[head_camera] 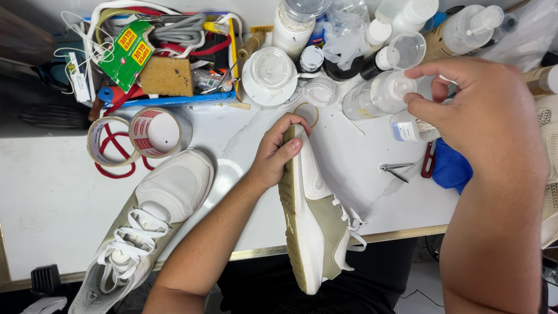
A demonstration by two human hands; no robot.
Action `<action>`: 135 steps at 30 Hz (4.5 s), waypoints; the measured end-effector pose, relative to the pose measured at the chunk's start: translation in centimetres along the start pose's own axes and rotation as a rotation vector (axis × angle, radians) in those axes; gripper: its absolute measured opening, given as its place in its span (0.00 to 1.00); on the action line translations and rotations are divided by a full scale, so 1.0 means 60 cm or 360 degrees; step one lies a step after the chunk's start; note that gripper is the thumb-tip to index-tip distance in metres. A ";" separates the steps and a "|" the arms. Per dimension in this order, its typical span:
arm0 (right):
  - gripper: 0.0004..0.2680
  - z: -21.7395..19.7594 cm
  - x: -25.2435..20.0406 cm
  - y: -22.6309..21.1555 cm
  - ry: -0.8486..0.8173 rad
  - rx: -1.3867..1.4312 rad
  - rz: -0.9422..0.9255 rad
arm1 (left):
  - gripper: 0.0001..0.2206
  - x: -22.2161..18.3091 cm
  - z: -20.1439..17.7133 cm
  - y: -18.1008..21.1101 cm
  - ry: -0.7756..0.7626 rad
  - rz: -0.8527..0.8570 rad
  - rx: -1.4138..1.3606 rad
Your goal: The person cleans a white and tan shoe using a cotton swab dipped in a liquid solution, rubbing the swab along the seam between the upper and the sole to remove residue.
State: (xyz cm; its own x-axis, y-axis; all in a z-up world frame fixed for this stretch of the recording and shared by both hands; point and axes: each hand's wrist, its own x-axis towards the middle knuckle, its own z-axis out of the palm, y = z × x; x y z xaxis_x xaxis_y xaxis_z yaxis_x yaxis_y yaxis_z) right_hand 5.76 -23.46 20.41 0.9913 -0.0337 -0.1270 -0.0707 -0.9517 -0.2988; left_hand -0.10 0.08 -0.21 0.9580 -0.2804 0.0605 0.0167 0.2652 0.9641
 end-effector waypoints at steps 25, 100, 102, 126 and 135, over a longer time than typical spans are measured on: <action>0.12 0.003 -0.001 0.007 0.0009 0.0108 -0.0061 | 0.25 0.000 0.000 -0.003 -0.0008 0.0012 -0.0052; 0.05 0.109 -0.091 0.084 0.0717 0.0465 -0.0693 | 0.24 0.012 -0.018 -0.028 -0.0395 -0.0353 -0.0680; 0.05 0.107 -0.086 0.083 0.0708 0.0383 -0.0665 | 0.24 0.013 -0.031 -0.023 -0.0390 -0.0300 -0.0487; 0.06 0.110 -0.087 0.088 0.0643 0.0317 -0.0632 | 0.24 0.020 -0.045 -0.020 -0.0488 -0.0464 -0.0634; 0.05 0.201 -0.175 -0.015 -0.0004 0.1067 -0.0990 | 0.24 0.019 -0.049 -0.022 -0.0509 -0.0393 -0.0479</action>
State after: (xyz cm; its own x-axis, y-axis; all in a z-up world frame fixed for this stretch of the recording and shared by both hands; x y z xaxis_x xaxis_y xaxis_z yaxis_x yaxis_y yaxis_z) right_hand -5.93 -18.57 10.60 0.8720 0.4273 0.2387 0.4256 -0.4212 -0.8009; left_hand 1.81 2.11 -2.16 0.7800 -0.6246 -0.0380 0.3585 0.3964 0.8452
